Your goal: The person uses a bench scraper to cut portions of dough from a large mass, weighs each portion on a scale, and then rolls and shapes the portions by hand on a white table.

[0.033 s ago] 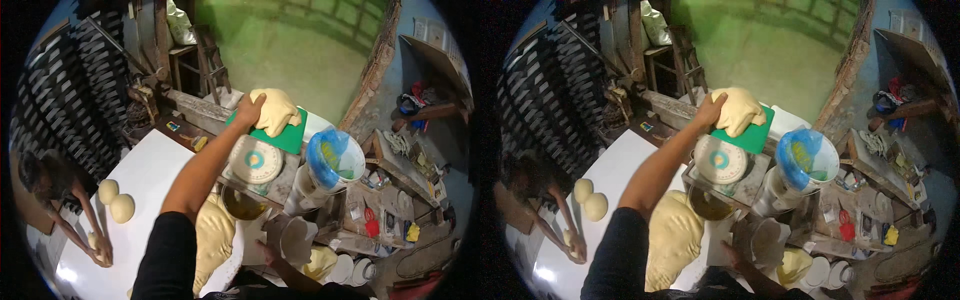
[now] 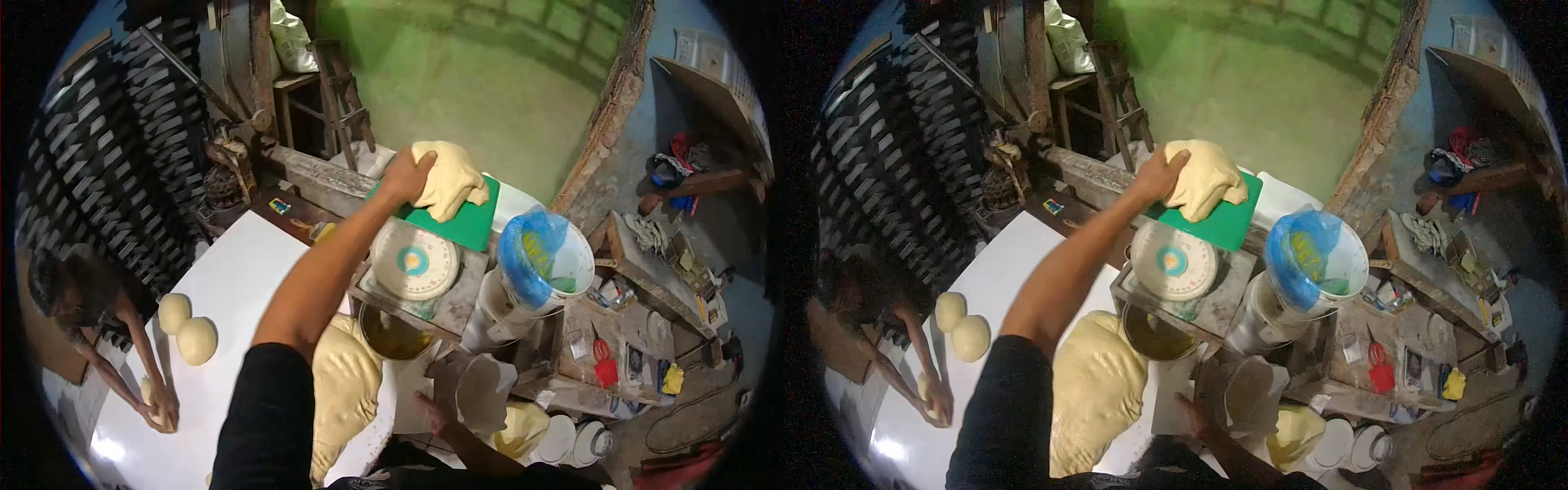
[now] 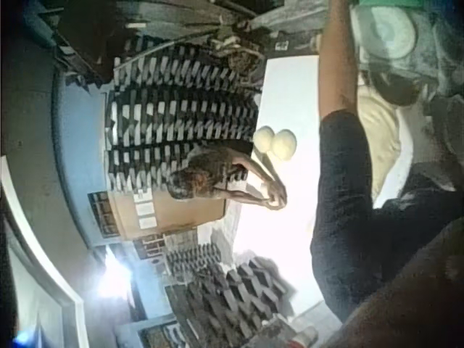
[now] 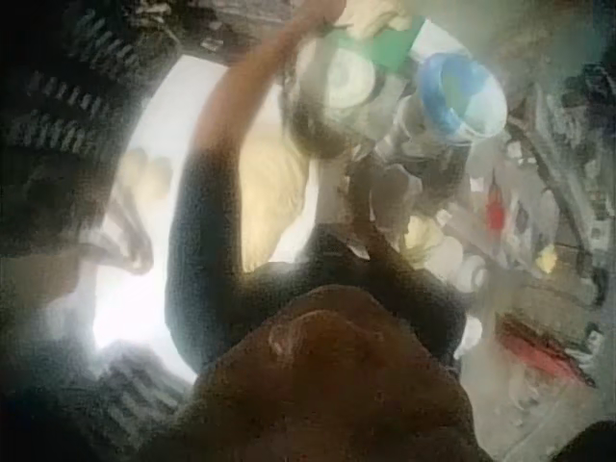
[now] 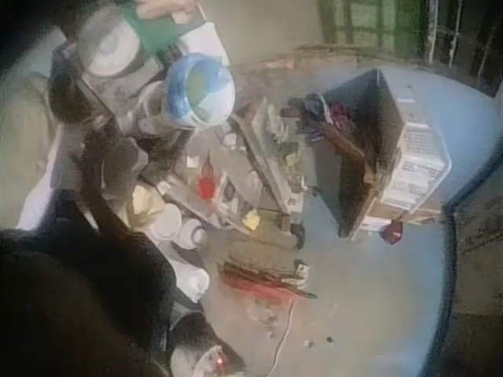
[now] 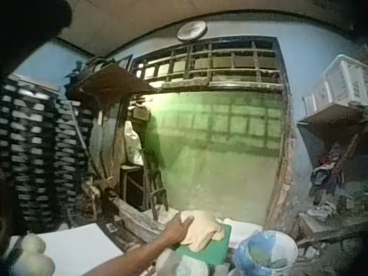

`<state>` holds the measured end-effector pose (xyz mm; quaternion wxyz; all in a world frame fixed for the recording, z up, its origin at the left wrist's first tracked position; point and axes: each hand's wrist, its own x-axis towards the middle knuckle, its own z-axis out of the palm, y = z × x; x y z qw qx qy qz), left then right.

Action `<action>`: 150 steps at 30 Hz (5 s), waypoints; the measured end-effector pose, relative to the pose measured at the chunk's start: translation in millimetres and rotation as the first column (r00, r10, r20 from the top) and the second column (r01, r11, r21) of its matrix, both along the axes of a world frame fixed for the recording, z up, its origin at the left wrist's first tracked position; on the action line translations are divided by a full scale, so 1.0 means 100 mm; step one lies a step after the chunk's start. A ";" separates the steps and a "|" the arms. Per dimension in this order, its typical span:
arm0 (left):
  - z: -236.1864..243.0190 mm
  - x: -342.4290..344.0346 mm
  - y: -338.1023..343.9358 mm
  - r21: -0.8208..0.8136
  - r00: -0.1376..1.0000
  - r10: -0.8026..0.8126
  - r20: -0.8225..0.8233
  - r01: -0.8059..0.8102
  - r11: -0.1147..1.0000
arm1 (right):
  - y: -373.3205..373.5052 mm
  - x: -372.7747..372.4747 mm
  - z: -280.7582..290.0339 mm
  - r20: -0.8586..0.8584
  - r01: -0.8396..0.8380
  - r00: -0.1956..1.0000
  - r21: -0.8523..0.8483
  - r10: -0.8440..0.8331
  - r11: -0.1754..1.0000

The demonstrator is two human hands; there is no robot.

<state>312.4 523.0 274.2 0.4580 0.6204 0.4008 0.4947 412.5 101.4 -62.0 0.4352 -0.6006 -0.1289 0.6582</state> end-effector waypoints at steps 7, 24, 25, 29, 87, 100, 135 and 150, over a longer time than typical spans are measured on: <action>0.62 -0.91 -0.45 0.708 0.504 0.673 -0.542 -0.157 0.688 | -0.10 -0.22 0.25 -0.108 -0.166 0.978 0.113 0.178 0.980; -4.21 -4.30 -8.88 -0.887 0.930 -0.168 -0.326 -0.239 0.395 | -1.90 -1.81 -0.22 0.248 -0.665 0.741 0.135 0.624 0.735; -4.27 -4.32 -9.00 -0.825 0.886 -0.177 -0.428 -0.303 0.478 | -1.97 -1.98 -0.04 0.308 -0.747 0.648 0.083 0.696 0.659; -4.64 -4.44 -9.23 -0.362 0.596 -0.078 -0.799 -0.374 0.854 | -2.24 -2.41 0.15 0.475 -0.870 0.475 0.130 0.740 0.476; -3.47 -6.52 -6.54 -0.293 0.596 0.605 -0.528 -0.796 0.529 | -0.84 -4.08 0.37 0.528 -0.940 0.298 0.306 0.795 0.150; -3.74 -5.35 -7.55 -0.243 0.467 0.524 -0.712 -0.864 0.441 | -1.77 -5.87 -0.69 0.974 -0.986 -0.149 -0.160 0.172 0.054; -3.62 -5.46 -8.68 -0.768 0.311 0.877 0.367 -0.430 0.474 | -2.68 -5.47 -0.70 0.716 -0.994 -0.098 -0.108 0.691 -0.029; -0.82 -3.13 -3.11 -0.341 0.483 0.131 0.866 0.379 0.860 | -0.14 -1.57 0.16 -0.282 -0.414 0.848 0.177 0.449 0.893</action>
